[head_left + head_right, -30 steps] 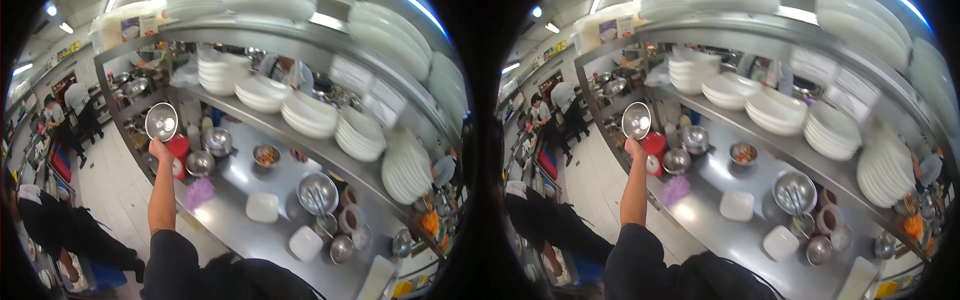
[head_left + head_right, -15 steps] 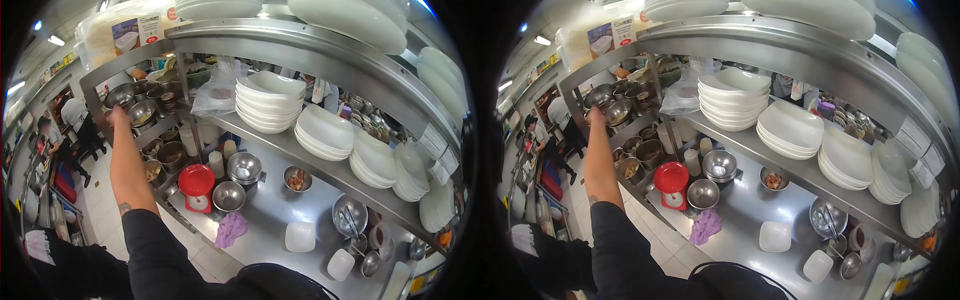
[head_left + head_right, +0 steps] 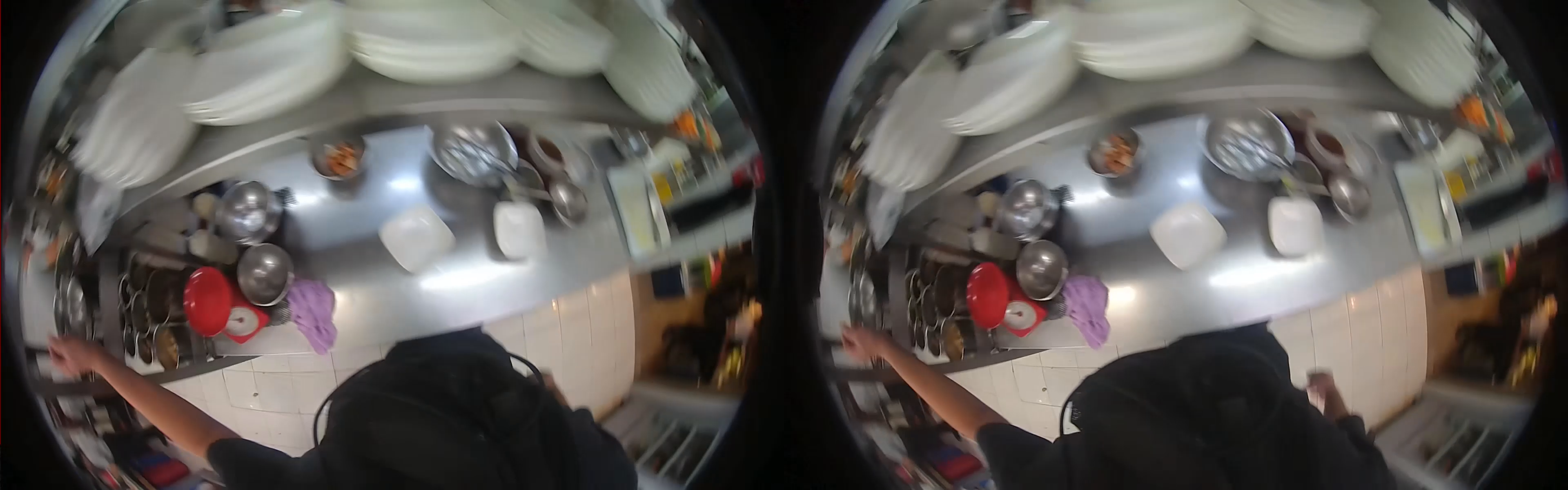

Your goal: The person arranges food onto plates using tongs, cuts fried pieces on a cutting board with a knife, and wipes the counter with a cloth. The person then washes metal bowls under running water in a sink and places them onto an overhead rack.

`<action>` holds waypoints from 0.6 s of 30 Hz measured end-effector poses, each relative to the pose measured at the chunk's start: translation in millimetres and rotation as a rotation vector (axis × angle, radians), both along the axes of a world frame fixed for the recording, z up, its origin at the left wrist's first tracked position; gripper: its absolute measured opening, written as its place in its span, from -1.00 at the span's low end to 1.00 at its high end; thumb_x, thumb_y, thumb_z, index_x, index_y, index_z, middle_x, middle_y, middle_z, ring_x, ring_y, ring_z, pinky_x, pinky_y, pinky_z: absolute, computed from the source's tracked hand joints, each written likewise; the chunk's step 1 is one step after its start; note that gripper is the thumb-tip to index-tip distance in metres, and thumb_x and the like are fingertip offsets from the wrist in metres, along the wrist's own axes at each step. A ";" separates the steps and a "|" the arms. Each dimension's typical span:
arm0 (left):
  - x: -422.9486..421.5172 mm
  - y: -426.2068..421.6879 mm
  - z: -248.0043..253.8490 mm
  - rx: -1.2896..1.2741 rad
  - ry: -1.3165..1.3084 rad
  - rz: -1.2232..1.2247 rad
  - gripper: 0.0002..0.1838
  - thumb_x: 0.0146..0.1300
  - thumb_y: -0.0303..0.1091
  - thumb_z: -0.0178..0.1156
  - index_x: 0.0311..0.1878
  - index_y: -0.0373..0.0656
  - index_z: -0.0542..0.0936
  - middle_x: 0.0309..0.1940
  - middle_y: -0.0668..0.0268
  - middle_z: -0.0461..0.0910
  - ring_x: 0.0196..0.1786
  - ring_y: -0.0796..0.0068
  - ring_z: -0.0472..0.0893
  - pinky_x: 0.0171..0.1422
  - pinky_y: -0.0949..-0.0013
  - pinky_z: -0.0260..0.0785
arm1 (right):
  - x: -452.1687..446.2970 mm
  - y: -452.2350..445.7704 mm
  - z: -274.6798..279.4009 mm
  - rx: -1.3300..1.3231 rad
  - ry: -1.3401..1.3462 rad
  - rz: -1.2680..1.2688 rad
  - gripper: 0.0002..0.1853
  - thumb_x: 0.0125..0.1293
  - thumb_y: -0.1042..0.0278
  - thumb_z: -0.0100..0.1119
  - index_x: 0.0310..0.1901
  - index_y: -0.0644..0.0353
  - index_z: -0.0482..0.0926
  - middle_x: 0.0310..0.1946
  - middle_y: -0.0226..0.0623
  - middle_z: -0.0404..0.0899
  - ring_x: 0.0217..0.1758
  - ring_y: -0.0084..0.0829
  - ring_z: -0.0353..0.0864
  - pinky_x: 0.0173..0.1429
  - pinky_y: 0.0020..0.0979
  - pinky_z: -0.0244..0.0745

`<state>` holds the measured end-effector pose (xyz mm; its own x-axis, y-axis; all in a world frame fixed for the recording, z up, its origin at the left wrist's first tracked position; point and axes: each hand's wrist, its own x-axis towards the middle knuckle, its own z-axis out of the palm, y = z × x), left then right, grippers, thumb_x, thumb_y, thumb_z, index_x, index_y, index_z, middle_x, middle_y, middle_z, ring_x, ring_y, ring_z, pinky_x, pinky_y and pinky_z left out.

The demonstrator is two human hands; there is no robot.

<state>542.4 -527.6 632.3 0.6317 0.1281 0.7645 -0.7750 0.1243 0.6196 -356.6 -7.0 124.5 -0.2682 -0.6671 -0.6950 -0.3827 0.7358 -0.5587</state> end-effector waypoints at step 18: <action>-361.0 92.8 -361.0 1.303 -0.524 -0.674 -0.53 0.23 -0.30 0.22 0.23 -0.14 0.55 0.23 0.07 0.47 0.26 -0.11 0.39 0.36 -0.07 0.22 | 42.4 30.8 -7.8 -0.076 0.529 0.267 -0.74 0.26 0.23 0.26 -0.18 0.24 0.72 -0.43 -0.26 0.66 -0.50 -0.34 0.62 -0.37 -0.25 0.54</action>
